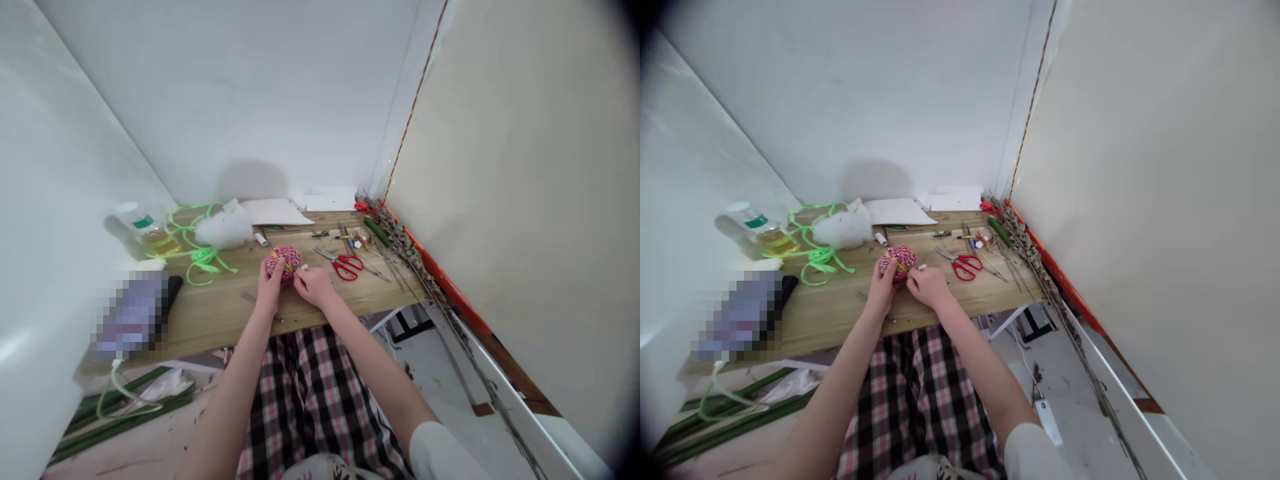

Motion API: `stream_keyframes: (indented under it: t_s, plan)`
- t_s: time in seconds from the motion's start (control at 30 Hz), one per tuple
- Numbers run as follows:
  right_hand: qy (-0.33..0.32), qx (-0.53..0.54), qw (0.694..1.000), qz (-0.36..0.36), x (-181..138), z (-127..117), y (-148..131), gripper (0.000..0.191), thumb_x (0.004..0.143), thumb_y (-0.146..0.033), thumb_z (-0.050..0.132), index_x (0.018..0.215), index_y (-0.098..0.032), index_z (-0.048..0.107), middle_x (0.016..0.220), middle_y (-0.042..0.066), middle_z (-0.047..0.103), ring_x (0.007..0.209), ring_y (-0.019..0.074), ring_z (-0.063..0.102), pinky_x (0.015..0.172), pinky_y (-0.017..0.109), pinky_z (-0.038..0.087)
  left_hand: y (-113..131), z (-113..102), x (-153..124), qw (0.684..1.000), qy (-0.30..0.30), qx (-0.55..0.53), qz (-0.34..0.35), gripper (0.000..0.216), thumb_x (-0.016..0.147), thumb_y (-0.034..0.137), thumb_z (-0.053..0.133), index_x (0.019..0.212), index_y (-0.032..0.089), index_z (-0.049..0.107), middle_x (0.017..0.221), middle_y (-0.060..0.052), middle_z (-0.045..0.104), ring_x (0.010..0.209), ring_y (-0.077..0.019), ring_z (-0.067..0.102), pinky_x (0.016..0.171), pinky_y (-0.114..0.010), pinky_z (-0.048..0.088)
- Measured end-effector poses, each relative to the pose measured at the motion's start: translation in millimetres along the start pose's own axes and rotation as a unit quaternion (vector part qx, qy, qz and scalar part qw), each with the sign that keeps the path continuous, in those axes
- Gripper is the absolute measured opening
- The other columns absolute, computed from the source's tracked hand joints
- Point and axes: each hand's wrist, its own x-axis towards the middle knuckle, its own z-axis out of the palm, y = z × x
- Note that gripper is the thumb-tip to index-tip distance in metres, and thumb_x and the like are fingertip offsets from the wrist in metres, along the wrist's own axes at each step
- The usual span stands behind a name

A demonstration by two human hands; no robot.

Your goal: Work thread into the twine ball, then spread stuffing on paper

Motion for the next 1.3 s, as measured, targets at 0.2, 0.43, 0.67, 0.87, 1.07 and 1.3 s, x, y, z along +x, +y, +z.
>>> stream_keyframes:
  t_s: [0.2, 0.43, 0.67, 0.87, 1.07, 1.3]
  plan:
    - [-0.005, 0.001, 1.0, 0.009, 0.1, 0.7, 2.4, 0.023, 0.096, -0.025, 0.049, 0.084, -0.017, 0.067, 0.074, 0.007, 0.07, 0.066, 0.0169, 0.06, 0.063, 0.028, 0.032, -4.6, -2.1, 1.5, 0.998, -0.011, 0.054, 0.039, 0.054, 0.067, 0.044, 0.082, 0.112, 0.021, 0.06, 0.111, -0.007, 0.07, 0.103, -0.021, 0.067, 0.097, -0.036, 0.052]
    - [-0.008, 0.004, 1.0, 0.013, 0.1, -0.9, 1.0, 0.023, 0.097, -0.025, 0.047, 0.085, -0.017, 0.066, 0.077, 0.007, 0.071, 0.067, 0.017, 0.061, 0.063, 0.028, 0.033, -2.5, -2.1, -1.2, 0.997, 0.001, 0.056, 0.054, 0.068, 0.065, 0.037, 0.085, 0.123, 0.025, 0.053, 0.127, -0.008, 0.064, 0.116, -0.0215, 0.062, 0.102, -0.034, 0.048]
    - [-0.009, 0.013, 1.0, 0.017, -0.1, -4.7, 1.5, 0.018, 0.095, -0.021, 0.047, 0.09, -0.018, 0.064, 0.078, 0.007, 0.072, 0.07, 0.018, 0.063, 0.064, 0.028, 0.033, -1.2, -2.2, 0.3, 1.0, -0.005, 0.0, -0.001, 0.065, 0.066, 0.041, 0.083, 0.121, 0.027, 0.051, 0.132, -0.009, 0.061, 0.119, -0.0244, 0.062, 0.091, -0.033, 0.056]
    - [-0.019, 0.029, 0.999, 0.028, 0.0, -7.2, 0.1, 0.018, 0.094, -0.019, 0.046, 0.096, -0.017, 0.064, 0.081, 0.007, 0.074, 0.073, 0.0186, 0.066, 0.065, 0.027, 0.035, 5.1, 0.1, -3.2, 1.0, 0.004, -0.026, -0.007, 0.065, 0.07, 0.04, 0.08, 0.126, 0.032, 0.048, 0.143, -0.007, 0.053, 0.122, -0.0265, 0.059, 0.081, -0.031, 0.06]
    - [-0.04, 0.011, 0.998, 0.045, 0.8, -8.9, -1.7, 0.02, 0.093, -0.021, 0.046, 0.097, -0.016, 0.065, 0.082, 0.008, 0.074, 0.074, 0.0195, 0.066, 0.066, 0.027, 0.036, 1.3, -1.6, -1.8, 1.0, -0.008, 0.009, 0.011, 0.062, 0.072, 0.043, 0.078, 0.125, 0.029, 0.049, 0.137, -0.008, 0.056, 0.121, -0.0243, 0.059, 0.085, -0.031, 0.058]
    - [-0.056, -0.002, 0.997, 0.045, 1.1, -11.4, -2.5, 0.022, 0.095, -0.021, 0.044, 0.098, -0.015, 0.064, 0.084, 0.009, 0.074, 0.076, 0.0199, 0.066, 0.065, 0.028, 0.034, -9.4, -9.2, 3.2, 0.988, 0.036, 0.118, 0.096, 0.057, 0.071, 0.046, 0.078, 0.114, 0.021, 0.051, 0.118, -0.009, 0.061, 0.11, -0.0216, 0.061, 0.101, -0.037, 0.047]
